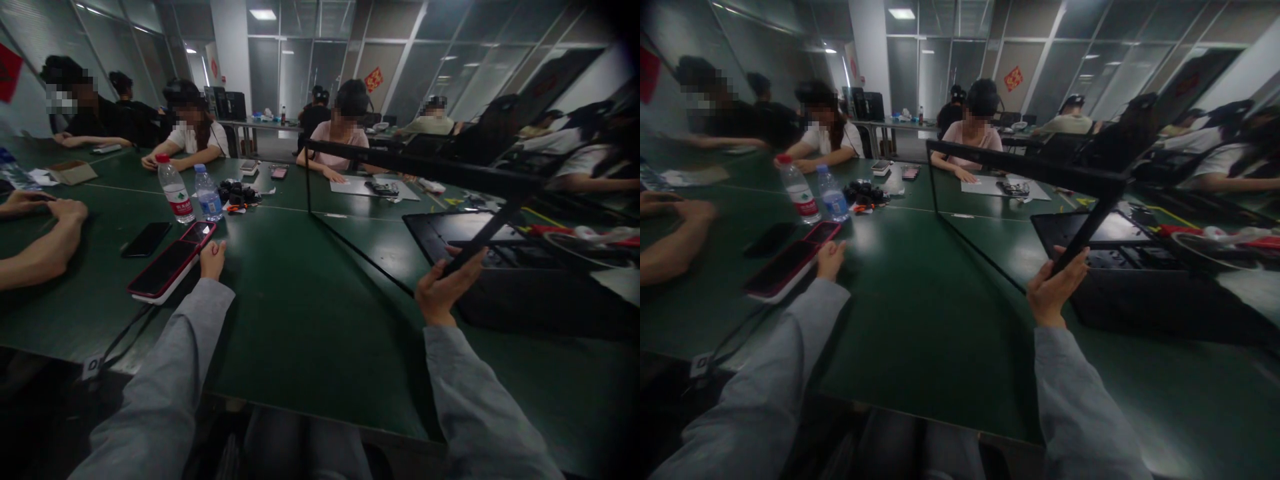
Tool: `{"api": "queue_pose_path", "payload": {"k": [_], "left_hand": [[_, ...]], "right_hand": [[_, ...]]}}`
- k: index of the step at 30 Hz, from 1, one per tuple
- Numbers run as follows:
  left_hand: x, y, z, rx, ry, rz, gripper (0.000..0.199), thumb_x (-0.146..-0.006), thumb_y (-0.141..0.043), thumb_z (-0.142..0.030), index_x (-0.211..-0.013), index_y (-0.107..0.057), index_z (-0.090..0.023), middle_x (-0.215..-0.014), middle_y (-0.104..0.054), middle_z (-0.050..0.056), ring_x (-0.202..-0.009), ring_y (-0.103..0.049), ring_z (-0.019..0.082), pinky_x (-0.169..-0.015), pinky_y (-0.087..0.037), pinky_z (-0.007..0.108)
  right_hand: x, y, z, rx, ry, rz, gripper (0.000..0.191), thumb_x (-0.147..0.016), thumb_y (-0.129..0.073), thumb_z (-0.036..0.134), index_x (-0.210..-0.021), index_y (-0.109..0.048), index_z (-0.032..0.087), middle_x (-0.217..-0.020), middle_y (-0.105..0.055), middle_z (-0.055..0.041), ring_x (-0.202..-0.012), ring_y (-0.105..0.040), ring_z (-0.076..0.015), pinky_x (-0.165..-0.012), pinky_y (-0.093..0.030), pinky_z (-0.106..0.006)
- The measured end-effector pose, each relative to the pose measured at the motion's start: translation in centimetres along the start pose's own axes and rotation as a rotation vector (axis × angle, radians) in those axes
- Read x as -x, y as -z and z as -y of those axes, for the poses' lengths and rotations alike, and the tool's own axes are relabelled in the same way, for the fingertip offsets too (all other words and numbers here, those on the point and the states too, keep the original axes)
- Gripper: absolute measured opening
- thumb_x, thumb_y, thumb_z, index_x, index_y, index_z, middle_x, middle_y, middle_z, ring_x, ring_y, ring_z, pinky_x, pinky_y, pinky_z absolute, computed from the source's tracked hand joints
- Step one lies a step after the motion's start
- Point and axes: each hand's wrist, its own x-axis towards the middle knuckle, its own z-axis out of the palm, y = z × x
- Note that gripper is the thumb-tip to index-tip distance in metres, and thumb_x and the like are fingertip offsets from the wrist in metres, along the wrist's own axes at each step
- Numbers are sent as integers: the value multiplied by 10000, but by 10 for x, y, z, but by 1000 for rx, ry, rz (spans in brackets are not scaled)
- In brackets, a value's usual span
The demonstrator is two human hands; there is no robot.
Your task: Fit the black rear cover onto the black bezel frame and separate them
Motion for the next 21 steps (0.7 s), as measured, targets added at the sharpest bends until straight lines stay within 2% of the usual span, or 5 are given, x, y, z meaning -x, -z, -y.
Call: {"api": "queue_pose_path", "payload": {"k": [4,8,12,16,21], "left_hand": [[0,-6,-3,24,-59,28,346,-799,-775,-414,-940,-528,-218,-1024,-672,66,-796,-634,144,-684,-487,265],[8,-16,-3,23,-62,183,776,-682,-889,-432,-1321,-504,-217,-1433,-552,196,-1100,-668,260,-883,-536,384],[13,-18,-3,55,9,298,710,-734,-824,-500,-1301,-535,-184,-1117,-721,134,-785,-700,196,-746,-552,357],[14,-14,-5,-2,27,331,568,-820,-689,-524,-1235,-586,-149,-816,-724,42,-479,-535,114,-525,-439,277],[13,-9,-5,-332,-93,262,307,-822,-653,-405,-990,-698,-152,-754,-713,37,-702,-654,192,-732,-521,325]], "right_hand": [[1,-6,9,-80,101,-77,694,-1040,-274,319,-1629,-38,37,-1423,-503,-250,-1281,-534,-290,-1148,-387,-507],[3,-20,6,-107,22,-17,688,-1051,-277,363,-1642,-106,55,-1293,-625,-194,-1194,-597,-268,-1130,-409,-482],[6,-34,-6,-61,-128,95,717,-1015,-354,435,-1629,-216,92,-1149,-696,-157,-1122,-652,-298,-1087,-436,-507],[14,-48,-27,-38,-245,303,745,-902,-532,474,-1528,-385,100,-1008,-715,-156,-921,-693,-322,-940,-517,-499],[20,-67,-59,-217,-366,492,584,-771,-614,479,-1260,-552,167,-919,-715,-114,-852,-683,-299,-874,-543,-489]]}}
